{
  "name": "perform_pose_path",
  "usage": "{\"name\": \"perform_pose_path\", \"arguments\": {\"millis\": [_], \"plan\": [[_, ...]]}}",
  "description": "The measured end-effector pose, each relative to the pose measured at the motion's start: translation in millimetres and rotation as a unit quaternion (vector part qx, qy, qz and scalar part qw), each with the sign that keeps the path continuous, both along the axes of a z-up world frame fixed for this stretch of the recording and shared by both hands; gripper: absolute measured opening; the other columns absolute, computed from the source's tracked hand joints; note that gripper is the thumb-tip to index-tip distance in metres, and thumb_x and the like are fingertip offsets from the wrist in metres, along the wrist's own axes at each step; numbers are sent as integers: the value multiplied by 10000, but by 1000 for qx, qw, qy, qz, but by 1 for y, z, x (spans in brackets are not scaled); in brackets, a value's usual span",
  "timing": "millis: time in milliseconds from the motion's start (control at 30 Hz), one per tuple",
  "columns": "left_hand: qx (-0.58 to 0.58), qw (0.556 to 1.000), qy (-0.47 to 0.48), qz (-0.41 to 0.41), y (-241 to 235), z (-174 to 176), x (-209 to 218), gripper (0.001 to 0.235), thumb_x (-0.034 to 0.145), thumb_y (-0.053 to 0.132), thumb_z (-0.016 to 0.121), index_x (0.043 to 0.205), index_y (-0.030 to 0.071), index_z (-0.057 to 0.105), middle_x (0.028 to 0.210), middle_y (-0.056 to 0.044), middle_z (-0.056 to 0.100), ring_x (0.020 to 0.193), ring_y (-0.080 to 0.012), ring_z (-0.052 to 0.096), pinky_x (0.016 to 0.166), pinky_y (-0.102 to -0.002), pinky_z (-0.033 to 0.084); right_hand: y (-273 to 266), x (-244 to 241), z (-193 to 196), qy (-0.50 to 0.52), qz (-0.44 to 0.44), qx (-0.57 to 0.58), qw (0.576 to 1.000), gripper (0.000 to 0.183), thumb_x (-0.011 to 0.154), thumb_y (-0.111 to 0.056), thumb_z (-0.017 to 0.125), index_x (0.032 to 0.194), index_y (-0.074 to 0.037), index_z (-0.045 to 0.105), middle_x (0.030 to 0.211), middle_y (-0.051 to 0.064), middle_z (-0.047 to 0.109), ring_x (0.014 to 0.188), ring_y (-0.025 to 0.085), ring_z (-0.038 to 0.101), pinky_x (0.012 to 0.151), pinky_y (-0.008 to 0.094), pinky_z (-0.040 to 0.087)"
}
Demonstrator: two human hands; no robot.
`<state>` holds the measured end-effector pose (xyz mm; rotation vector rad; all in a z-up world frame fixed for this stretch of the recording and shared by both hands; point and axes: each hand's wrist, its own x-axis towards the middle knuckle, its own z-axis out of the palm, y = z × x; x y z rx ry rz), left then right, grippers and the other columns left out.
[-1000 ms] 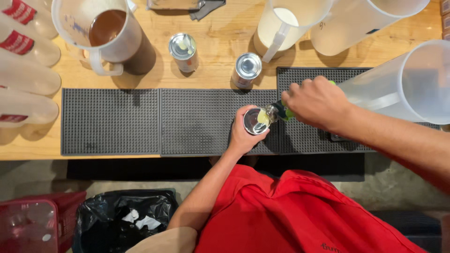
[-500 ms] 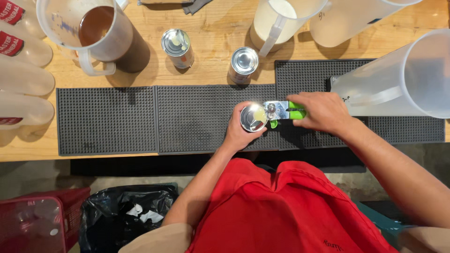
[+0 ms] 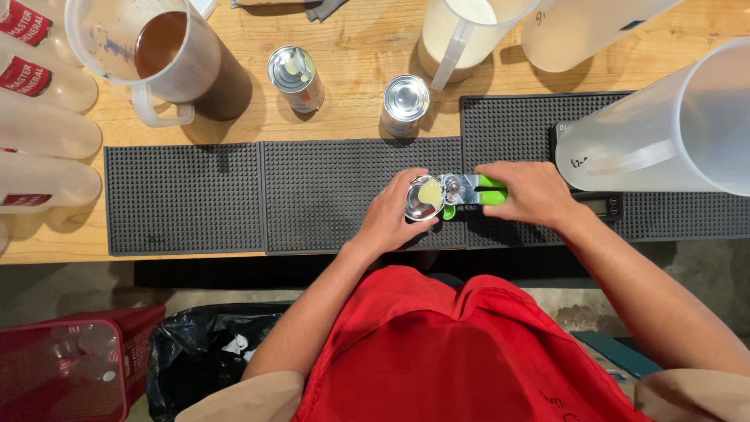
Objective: The person uses a green manual can opener to cut the lids off three metal cans placed on a black mat. They operate the tool by turning the knob while holding the can steady, then remove the cut lid from each can.
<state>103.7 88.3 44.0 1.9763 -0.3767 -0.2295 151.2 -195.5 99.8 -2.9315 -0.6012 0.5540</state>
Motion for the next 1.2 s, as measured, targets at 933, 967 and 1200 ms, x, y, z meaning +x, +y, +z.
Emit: {"name": "perform_pose_path", "arguments": {"millis": [933,967,1200], "plan": [[-253,949,186,-20,7,-40,2,574,1037,119,489,1592,45,365,1590,-202,426,1527,-313,347,1287,-503,242,-21,9,-49,-45,42,89,994,687,630,-490,860,1272,-361,653,1048,-114,741,1059,155,730,885,361,580],[-266,944,194,-6,4,-42,1,568,1034,116,481,1592,62,390,1613,-180,417,1568,-308,258,1306,-498,164,-20,9,-46,-46,42,87,994,676,633,-488,852,1265,-356,653,1032,-105,740,1046,162,732,874,370,583],[-298,933,200,28,-4,-45,-1,576,1027,113,438,1602,79,414,1669,-173,368,1623,-315,90,1325,-496,13,-18,12,-47,-34,38,84,995,659,635,-483,840,1256,-375,649,988,-125,726,1022,145,731,852,362,581]]}}
